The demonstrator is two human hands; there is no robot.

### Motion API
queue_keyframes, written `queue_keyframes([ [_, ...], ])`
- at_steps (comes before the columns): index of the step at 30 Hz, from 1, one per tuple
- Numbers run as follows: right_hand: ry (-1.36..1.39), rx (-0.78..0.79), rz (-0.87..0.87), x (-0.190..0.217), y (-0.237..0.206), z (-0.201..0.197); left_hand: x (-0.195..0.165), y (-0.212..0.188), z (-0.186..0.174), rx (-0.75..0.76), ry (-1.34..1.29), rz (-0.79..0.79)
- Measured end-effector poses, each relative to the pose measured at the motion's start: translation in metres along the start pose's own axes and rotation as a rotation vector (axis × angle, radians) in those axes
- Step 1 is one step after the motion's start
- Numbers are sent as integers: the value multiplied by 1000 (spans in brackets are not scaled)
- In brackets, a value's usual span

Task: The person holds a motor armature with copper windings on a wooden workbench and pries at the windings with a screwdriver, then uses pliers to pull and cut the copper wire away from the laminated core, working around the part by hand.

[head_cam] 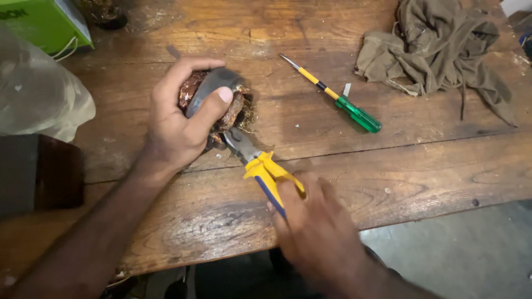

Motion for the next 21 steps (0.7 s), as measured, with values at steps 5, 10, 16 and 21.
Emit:
queue_keyframes([
  [5,-50,-37,58,-14,-19,29,-2,-5,-2,22,107,65],
  [10,-23,61,47,-31,-16,16,0,2,-2,77,5,65],
  [16,182,-39,136,-62,-29,-28,12,6,-3,213,-91,-31],
  [21,46,-223,169,-80,-36,-44,6,8,-14,302,131,122],
])
Point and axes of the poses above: each hand's wrist, its own y-axis towards the middle knuckle, its own z-axis out of the palm, x = y × z, the point moved 5 cm from there along y, towards the middle knuckle, and after that the axes turned 15 degrees about y, right-handed, at the moved point
